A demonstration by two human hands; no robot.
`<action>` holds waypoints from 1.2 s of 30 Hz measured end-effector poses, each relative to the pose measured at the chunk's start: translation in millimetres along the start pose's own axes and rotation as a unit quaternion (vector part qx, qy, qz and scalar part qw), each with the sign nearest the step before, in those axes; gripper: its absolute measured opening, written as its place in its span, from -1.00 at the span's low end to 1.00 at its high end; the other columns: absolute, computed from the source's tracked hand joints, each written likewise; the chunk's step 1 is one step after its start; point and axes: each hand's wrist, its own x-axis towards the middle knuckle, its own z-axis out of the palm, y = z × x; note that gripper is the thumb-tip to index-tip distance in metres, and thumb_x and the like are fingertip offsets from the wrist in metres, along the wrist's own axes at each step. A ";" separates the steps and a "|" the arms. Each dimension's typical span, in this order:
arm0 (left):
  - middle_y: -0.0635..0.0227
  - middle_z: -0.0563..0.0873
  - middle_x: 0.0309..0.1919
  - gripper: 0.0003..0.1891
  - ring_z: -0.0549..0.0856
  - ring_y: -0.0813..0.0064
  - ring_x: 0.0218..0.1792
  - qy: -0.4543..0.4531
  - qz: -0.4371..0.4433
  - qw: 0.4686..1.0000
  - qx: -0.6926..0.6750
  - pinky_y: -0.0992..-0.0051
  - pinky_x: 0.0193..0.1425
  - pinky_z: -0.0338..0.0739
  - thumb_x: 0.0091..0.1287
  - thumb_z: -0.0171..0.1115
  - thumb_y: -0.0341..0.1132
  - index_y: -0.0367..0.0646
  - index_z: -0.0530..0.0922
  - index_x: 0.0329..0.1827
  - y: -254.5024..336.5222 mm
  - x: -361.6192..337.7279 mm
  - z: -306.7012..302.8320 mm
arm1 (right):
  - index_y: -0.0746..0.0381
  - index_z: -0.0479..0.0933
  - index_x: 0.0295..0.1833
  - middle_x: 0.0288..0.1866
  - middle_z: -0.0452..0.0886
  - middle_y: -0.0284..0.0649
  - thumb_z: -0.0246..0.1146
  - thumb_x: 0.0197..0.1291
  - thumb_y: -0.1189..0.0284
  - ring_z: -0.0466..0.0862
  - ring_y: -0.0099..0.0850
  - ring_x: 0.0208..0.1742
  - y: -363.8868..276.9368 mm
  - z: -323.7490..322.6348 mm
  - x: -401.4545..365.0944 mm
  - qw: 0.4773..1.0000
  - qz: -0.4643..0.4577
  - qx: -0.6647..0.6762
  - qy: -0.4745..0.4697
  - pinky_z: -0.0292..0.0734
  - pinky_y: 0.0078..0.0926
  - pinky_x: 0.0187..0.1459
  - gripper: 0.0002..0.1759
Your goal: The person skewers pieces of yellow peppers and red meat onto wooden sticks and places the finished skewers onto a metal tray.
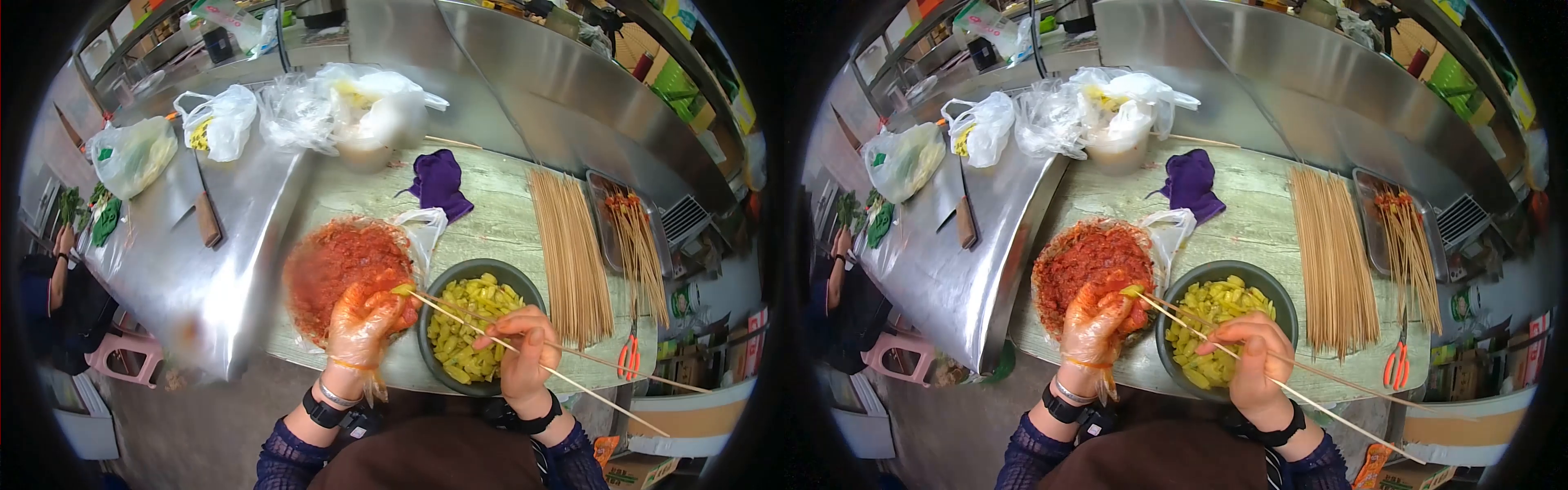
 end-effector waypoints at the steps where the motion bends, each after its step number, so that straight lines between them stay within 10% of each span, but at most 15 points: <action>1: 0.02 0.63 -0.06 -0.64 0.71 0.32 -0.17 -0.001 0.002 1.000 0.012 0.46 -0.19 0.71 0.29 0.15 -0.54 -0.38 0.39 0.14 -2.2 0.8 -3.2 | 0.32 0.47 -0.30 -0.45 0.58 -0.12 -0.15 0.45 0.26 0.64 -0.39 -0.48 -1.6 2.2 0.1 1.000 -0.002 -0.004 0.007 0.50 -0.48 -0.33 -0.58; 7: 0.05 0.65 -0.11 -0.68 0.72 0.27 -0.20 0.021 0.016 0.999 0.047 0.41 -0.16 0.71 0.25 0.17 -0.58 -0.41 0.43 0.08 -5.5 2.1 -13.3 | 0.34 0.44 -0.29 -0.55 0.55 -0.15 -0.18 0.46 0.24 0.59 -0.43 -0.53 -2.1 -5.1 4.0 0.998 -0.014 -0.051 -0.037 0.51 -0.52 -0.36 -0.56; 18: 0.10 0.66 -0.18 -0.72 0.72 0.29 -0.24 -0.012 0.010 0.987 0.159 0.45 -0.16 0.66 0.19 0.16 -0.66 -0.38 0.49 -0.02 16.1 -8.6 -11.3 | 0.25 0.41 -0.24 -0.50 0.54 -0.22 -0.06 0.45 0.23 0.56 -0.49 -0.59 18.3 6.7 57.0 0.912 0.307 0.273 -0.003 0.51 -0.62 -0.50 -0.67; 27: 0.06 0.65 -0.07 -0.71 0.70 0.29 -0.18 0.000 0.069 0.984 0.163 0.43 -0.09 0.64 0.21 0.15 -0.66 -0.39 0.48 0.02 8.6 -6.2 -16.4 | 0.26 0.44 -0.25 -0.49 0.56 -0.24 -0.03 0.43 0.19 0.56 -0.53 -0.60 17.9 7.1 62.7 0.923 0.315 0.216 -0.057 0.51 -0.67 -0.53 -0.65; 36: 0.05 0.63 -0.02 -0.68 0.67 0.27 -0.04 0.007 -0.072 0.996 0.045 0.42 0.00 0.62 0.28 0.11 -0.57 -0.47 0.45 0.10 23.2 -9.9 -12.5 | 0.26 0.45 -0.24 -0.47 0.56 -0.29 -0.03 0.44 0.24 0.57 -0.57 -0.57 9.4 10.5 65.9 0.937 0.300 0.162 -0.080 0.50 -0.70 -0.49 -0.67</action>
